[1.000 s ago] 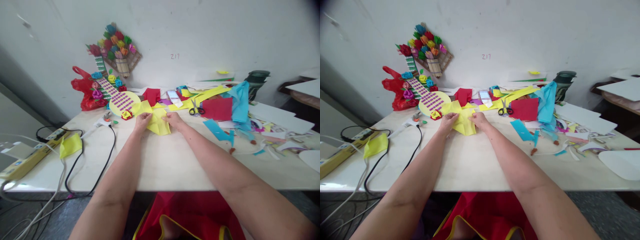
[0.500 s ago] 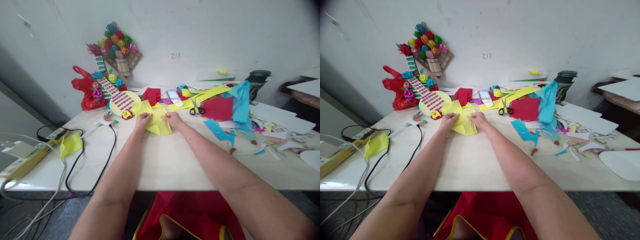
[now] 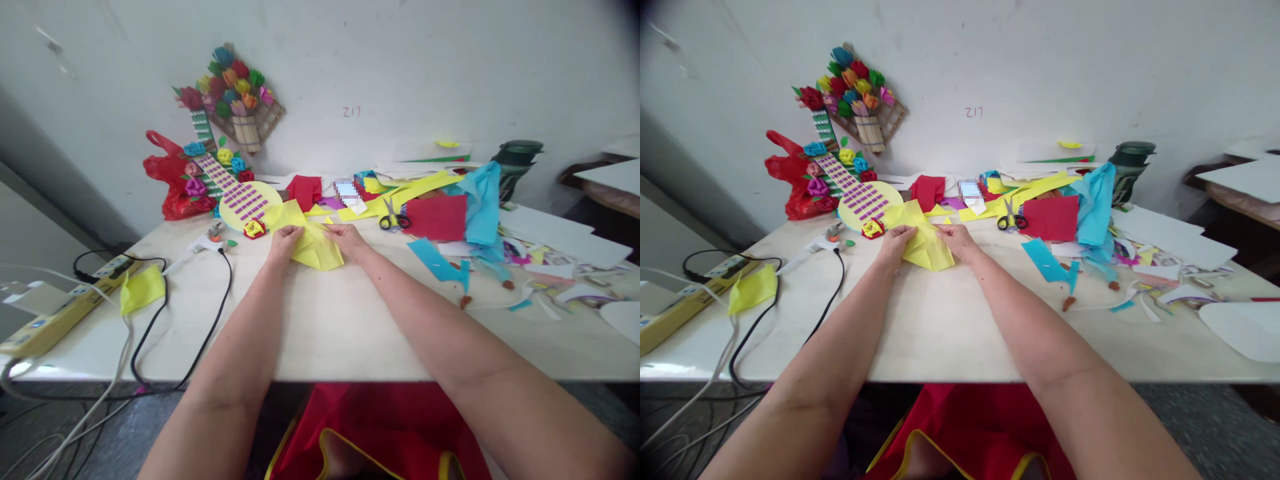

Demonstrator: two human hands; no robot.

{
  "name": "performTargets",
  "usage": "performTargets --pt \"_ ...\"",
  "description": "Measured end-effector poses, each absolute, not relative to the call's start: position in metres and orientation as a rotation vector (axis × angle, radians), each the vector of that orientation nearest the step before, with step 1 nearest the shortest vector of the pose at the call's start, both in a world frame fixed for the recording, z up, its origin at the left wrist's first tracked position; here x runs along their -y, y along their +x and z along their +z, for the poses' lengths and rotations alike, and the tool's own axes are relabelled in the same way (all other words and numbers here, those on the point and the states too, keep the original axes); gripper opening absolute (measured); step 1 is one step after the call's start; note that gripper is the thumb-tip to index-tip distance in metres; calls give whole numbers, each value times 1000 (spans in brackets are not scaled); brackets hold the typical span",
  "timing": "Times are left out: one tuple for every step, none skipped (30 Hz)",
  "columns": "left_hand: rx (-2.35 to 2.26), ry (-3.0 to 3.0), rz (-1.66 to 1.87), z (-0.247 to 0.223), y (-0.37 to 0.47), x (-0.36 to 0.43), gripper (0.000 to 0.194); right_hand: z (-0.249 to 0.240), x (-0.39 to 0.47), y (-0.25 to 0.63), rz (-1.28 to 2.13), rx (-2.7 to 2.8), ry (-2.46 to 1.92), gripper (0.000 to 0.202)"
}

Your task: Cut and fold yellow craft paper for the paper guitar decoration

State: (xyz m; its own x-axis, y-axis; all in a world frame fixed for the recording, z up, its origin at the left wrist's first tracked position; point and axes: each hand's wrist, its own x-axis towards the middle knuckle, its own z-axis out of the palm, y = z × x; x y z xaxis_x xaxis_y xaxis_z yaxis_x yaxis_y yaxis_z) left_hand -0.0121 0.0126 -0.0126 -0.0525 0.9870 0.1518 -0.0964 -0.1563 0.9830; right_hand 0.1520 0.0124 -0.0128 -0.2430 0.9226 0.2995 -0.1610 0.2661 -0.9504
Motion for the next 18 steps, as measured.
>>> performTargets --pt "-1090 1220 1405 -13 -12 -13 26 -13 -12 152 1218 1443 -771 26" --pt "-1091 1215 1409 -13 -12 -13 26 -13 -12 152 1202 1461 -782 27" --pt "-1094 1209 1411 -13 -12 -13 26 -13 -13 152 1183 1480 -792 28" --pt "-1098 1202 1411 -12 -12 -13 25 -13 -13 153 1166 1500 -799 28" --pt "-1104 1194 1411 -12 -12 -12 25 -14 -13 153 1148 1520 -801 28" --pt "-1111 1187 1410 -11 -11 -12 24 -14 -13 153 1131 1538 -800 28" --pt "-1116 1179 1410 -10 -11 -11 24 -14 -13 154 1115 1552 -799 27" --pt "-1116 1174 1411 -10 -11 -11 23 -15 -14 154 1102 1560 -798 27" --pt "-1111 1170 1412 -10 -11 -11 23 -15 -14 155 1096 1563 -798 26" --pt "-1104 1167 1415 -10 -11 -11 23 -16 -14 155 1098 1561 -803 26" --pt "-1098 1166 1416 -11 -12 -11 23 -17 -15 155 1106 1556 -811 26" --pt "-1095 1167 1414 -12 -12 -12 22 -17 -15 155 1118 1549 -822 26" --pt "-1093 1168 1412 -12 -13 -12 22 -17 -15 155 1129 1543 -831 27" --pt "-1093 1171 1409 -13 -13 -13 22 -17 -15 155 1136 1539 -840 27" --pt "-1093 1173 1407 -14 -13 -13 22 -16 -15 155 1138 1537 -846 26" --pt "-1092 1177 1406 -14 -13 -14 22 -15 -14 155 1138 1536 -851 26" --pt "-1092 1180 1407 -14 -13 -14 22 -15 -13 155 1135 1536 -856 25" --pt "-1093 1183 1409 -14 -13 -14 22 -14 -13 155 1131 1536 -863 24"
